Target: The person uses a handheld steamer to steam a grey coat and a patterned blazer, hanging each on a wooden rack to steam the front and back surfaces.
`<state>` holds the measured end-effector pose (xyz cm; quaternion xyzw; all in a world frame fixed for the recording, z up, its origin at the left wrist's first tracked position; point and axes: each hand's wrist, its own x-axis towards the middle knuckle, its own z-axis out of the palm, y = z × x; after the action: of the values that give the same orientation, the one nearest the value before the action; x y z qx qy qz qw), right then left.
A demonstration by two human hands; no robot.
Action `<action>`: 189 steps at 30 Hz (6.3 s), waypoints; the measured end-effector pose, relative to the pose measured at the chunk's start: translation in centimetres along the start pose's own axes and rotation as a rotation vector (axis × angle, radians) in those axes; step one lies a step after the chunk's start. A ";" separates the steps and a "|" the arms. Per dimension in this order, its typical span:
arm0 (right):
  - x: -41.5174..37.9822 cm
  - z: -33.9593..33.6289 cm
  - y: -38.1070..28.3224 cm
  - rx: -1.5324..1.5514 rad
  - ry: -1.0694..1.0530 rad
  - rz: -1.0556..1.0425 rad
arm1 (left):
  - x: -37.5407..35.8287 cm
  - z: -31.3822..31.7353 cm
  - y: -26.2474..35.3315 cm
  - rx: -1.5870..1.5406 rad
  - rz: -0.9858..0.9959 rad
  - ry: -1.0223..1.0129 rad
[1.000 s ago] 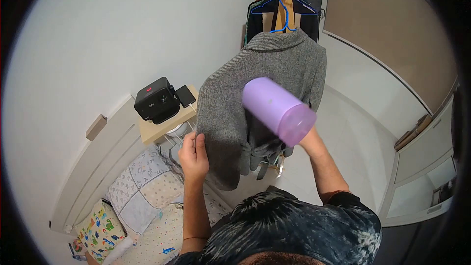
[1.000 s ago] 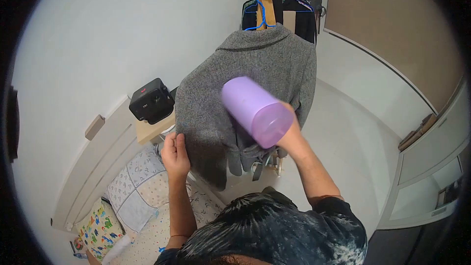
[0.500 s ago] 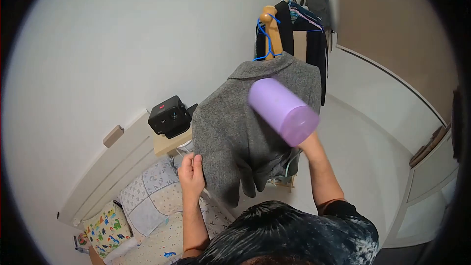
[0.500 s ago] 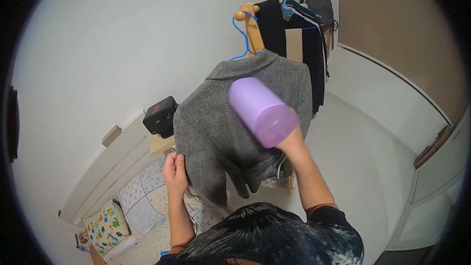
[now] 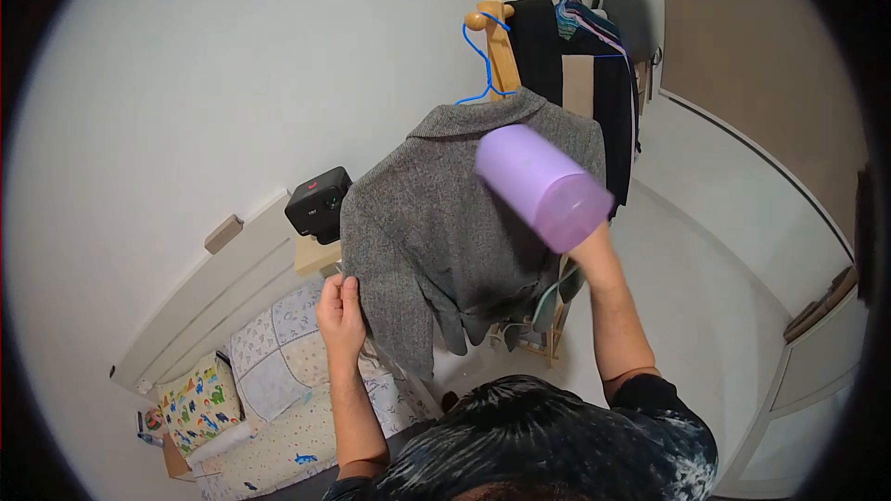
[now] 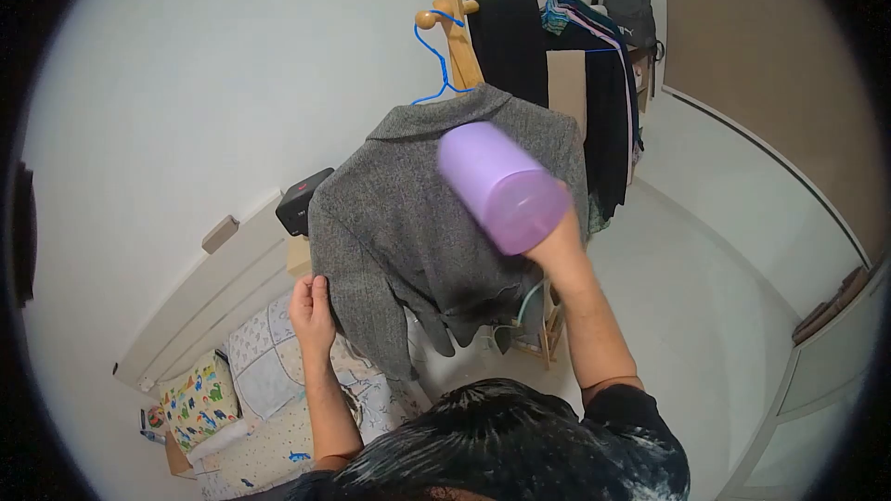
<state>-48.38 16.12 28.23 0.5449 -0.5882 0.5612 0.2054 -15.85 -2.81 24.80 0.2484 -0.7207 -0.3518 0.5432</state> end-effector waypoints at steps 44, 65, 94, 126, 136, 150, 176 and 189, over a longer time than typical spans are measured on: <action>-2.5 -4.5 5.5 -0.117 0.018 0.523 | -1.2 0.2 1.3 -0.053 -0.044 -0.056; -6.3 -5.3 5.3 -0.044 -0.010 0.870 | -1.1 -0.5 0.3 -0.041 -0.037 -0.041; -3.6 1.7 -1.7 0.022 -0.057 0.095 | -1.2 -0.7 1.6 0.005 -0.016 -0.088; -6.2 4.1 -1.0 0.149 -0.128 0.116 | -1.6 -0.5 1.6 -0.022 -0.040 -0.078; -6.0 6.9 -7.2 0.237 -0.398 0.194 | -1.6 -0.3 2.2 0.056 -0.027 -0.075; -5.9 4.1 -2.3 0.238 -0.152 0.186 | -1.7 -0.7 2.1 0.018 -0.041 -0.076; -6.5 5.1 0.3 -0.119 -0.016 -0.122 | -1.3 0.0 1.1 -0.110 -0.025 -0.088; -2.7 -5.7 1.3 -0.080 0.054 0.518 | 2.0 0.4 -1.5 0.096 0.009 -0.023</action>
<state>-50.77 21.96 27.00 0.3524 -0.7240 0.5858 0.0916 -16.82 -5.15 24.85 0.2669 -0.7440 -0.3171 0.5240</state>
